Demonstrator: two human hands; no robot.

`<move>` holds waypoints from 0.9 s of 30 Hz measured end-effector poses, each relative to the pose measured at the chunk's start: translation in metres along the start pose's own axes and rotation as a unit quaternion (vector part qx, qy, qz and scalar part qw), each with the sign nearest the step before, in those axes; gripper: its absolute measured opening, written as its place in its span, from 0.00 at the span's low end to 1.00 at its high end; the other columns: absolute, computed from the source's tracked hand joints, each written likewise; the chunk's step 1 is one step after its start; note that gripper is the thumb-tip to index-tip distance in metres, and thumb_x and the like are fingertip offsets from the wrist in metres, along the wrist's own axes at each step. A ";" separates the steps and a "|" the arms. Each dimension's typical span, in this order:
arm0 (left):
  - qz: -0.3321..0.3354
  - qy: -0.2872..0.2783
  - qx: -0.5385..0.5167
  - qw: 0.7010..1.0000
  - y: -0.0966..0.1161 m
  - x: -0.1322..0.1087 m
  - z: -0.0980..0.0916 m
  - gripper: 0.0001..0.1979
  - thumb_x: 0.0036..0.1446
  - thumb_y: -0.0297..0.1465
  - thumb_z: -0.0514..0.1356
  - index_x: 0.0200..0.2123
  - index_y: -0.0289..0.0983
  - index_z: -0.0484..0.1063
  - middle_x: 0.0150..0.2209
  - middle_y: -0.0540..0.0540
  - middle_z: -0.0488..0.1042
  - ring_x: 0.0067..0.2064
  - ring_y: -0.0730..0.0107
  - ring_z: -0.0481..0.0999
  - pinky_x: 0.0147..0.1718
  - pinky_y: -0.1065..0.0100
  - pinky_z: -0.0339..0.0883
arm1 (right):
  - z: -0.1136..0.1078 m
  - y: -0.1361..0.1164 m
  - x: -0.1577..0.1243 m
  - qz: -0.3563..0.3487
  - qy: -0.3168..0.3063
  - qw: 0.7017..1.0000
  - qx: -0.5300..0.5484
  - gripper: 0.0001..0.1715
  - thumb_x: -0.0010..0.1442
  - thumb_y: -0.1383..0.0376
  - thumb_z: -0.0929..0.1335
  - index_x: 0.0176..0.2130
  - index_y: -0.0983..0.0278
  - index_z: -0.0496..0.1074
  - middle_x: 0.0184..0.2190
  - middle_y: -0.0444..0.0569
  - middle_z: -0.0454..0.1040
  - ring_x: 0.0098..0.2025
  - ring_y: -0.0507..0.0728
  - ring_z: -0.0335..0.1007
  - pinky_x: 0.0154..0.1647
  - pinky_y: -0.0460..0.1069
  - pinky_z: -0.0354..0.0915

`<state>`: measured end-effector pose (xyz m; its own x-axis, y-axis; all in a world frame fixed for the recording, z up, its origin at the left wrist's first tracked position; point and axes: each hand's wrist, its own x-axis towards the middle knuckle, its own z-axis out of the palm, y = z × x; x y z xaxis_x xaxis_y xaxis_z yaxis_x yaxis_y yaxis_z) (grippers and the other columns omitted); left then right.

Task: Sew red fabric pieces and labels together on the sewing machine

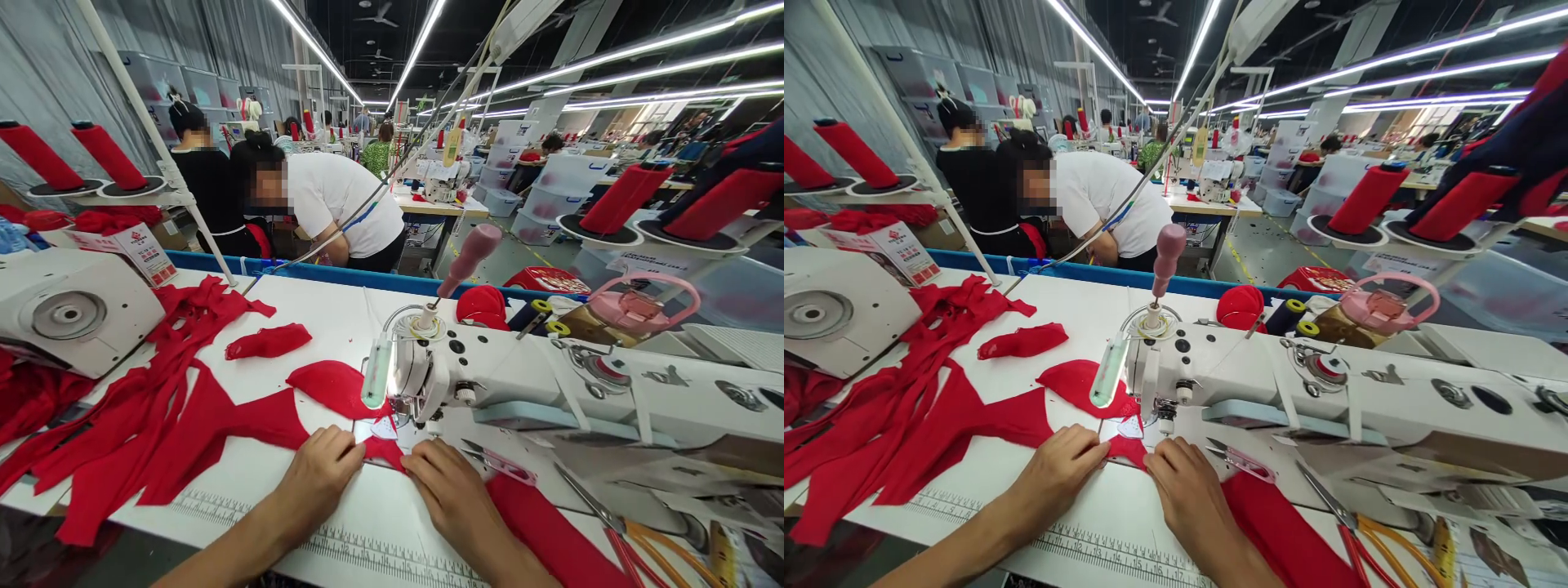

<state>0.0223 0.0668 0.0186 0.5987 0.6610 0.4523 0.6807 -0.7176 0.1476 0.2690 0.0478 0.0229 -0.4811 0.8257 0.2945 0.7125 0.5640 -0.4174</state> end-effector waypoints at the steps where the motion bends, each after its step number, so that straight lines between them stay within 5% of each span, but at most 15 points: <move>1: 0.008 0.000 0.002 1.000 0.003 -0.005 0.001 0.11 0.64 0.20 0.50 0.42 0.34 0.71 0.33 0.45 0.71 0.33 0.64 0.69 0.30 0.65 0.62 | 0.000 -0.001 -0.003 -0.003 -0.011 1.000 -0.002 0.16 0.67 0.76 0.58 0.43 0.61 0.69 0.36 0.47 0.69 0.38 0.58 0.63 0.38 0.52 0.60; 6: 0.021 0.012 -0.022 0.999 0.021 -0.027 -0.003 0.10 0.64 0.20 0.52 0.44 0.32 0.71 0.32 0.45 0.71 0.33 0.65 0.67 0.34 0.62 0.61 | -0.005 -0.010 -0.021 -0.006 -0.060 0.998 0.016 0.15 0.67 0.76 0.60 0.45 0.60 0.69 0.37 0.47 0.69 0.38 0.58 0.62 0.38 0.52 0.59; 11: -0.012 0.035 -0.101 0.994 0.017 -0.016 -0.010 0.16 0.63 0.17 0.51 0.44 0.37 0.73 0.38 0.45 0.71 0.38 0.66 0.68 0.38 0.64 0.61 | -0.012 -0.011 -0.011 -0.007 -0.052 0.996 0.070 0.14 0.71 0.73 0.58 0.46 0.60 0.68 0.37 0.48 0.67 0.38 0.56 0.61 0.39 0.52 0.58; 21: 0.064 -0.052 -0.103 0.991 -0.020 0.004 -0.002 0.05 0.62 0.32 0.64 0.41 0.45 0.76 0.47 0.45 0.72 0.49 0.58 0.69 0.49 0.50 0.55 | -0.023 0.007 0.016 -0.048 -0.197 0.979 0.020 0.12 0.68 0.67 0.68 0.50 0.54 0.73 0.40 0.44 0.72 0.43 0.56 0.63 0.42 0.51 0.56; 27: 0.090 -0.151 -0.103 0.979 -0.034 0.016 -0.015 0.18 0.49 0.39 0.73 0.45 0.52 0.77 0.55 0.46 0.70 0.58 0.50 0.65 0.57 0.36 0.46 | -0.042 0.011 0.029 -0.032 -0.266 0.963 0.021 0.21 0.58 0.59 0.77 0.50 0.52 0.74 0.41 0.41 0.72 0.44 0.56 0.67 0.44 0.51 0.58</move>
<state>0.0025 0.0980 0.0340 0.8196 0.5327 0.2109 0.4722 -0.8366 0.2777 0.2844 0.0775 0.0624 -0.7251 0.6705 -0.1571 0.6568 0.6046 -0.4506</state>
